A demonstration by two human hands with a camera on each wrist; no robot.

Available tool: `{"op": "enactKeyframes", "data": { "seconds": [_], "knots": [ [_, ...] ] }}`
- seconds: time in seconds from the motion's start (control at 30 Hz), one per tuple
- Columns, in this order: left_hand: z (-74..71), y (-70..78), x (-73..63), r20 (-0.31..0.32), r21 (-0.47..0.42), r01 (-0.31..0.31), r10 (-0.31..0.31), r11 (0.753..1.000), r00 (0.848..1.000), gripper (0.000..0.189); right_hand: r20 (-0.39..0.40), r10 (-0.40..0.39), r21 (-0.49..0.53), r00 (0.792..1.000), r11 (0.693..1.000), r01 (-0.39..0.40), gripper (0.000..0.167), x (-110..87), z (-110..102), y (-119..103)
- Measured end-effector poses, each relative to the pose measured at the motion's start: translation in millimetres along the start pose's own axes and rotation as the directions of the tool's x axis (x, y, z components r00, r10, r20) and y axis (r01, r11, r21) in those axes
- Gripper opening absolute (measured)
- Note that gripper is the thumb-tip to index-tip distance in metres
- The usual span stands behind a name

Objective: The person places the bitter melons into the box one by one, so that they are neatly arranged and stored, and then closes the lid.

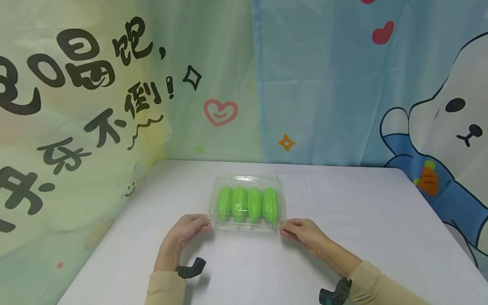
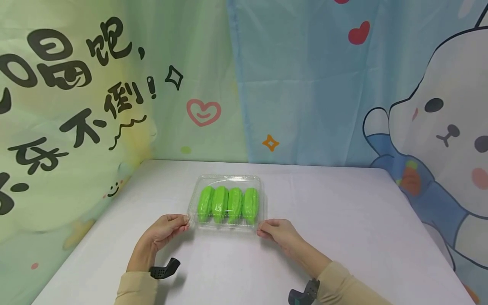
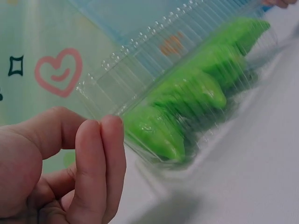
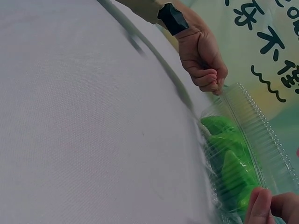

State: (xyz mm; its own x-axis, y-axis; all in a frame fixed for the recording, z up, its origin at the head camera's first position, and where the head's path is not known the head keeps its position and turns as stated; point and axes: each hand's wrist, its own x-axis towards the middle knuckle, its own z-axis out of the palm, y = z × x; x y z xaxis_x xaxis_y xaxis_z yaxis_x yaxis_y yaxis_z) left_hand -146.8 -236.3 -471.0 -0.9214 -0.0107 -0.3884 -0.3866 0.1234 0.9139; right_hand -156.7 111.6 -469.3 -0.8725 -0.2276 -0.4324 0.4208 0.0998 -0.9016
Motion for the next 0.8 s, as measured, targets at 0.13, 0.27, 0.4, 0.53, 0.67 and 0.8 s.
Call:
{"op": "enactKeyframes", "data": {
  "seconds": [0.13, 0.27, 0.4, 0.53, 0.67, 0.8],
  "knots": [
    [1.0, -1.3, -0.7, -0.012, -0.003, -0.012, 0.011, 1.000, 1.000, 0.040, 0.006, -0.002, 0.020, 1.000, 1.000, 0.002, 0.038, -0.5, 0.2, -0.9],
    [3.7, -2.0, -1.0, -0.034, 0.024, -0.026, 0.026, 0.999, 0.999, 0.039, 0.028, -0.018, 0.028, 0.999, 0.999, 0.018, 0.039, -0.9, -0.1, -1.6],
    [5.8, -1.7, -0.9, -0.051, 0.078, -0.044, 0.048, 0.996, 0.998, 0.037, 0.027, -0.032, 0.008, 0.999, 0.999, 0.032, 0.039, 0.5, -0.6, -1.9],
    [6.9, -1.7, -2.4, -0.068, 0.151, -0.056, 0.067, 0.987, 0.995, 0.035, 0.008, -0.037, -0.039, 0.999, 0.999, 0.037, 0.039, 1.4, -1.8, -0.5],
    [6.8, -2.1, -4.3, -0.093, 0.226, -0.047, 0.069, 0.973, 0.993, 0.036, -0.011, -0.048, -0.106, 0.999, 0.993, 0.047, 0.041, 2.1, -3.3, 2.5],
    [6.1, -3.9, -4.0, -0.126, 0.284, -0.037, 0.075, 0.958, 0.989, 0.036, -0.042, -0.060, -0.178, 0.997, 0.983, 0.051, 0.042, 2.7, -4.7, 4.7]
  ]
}}
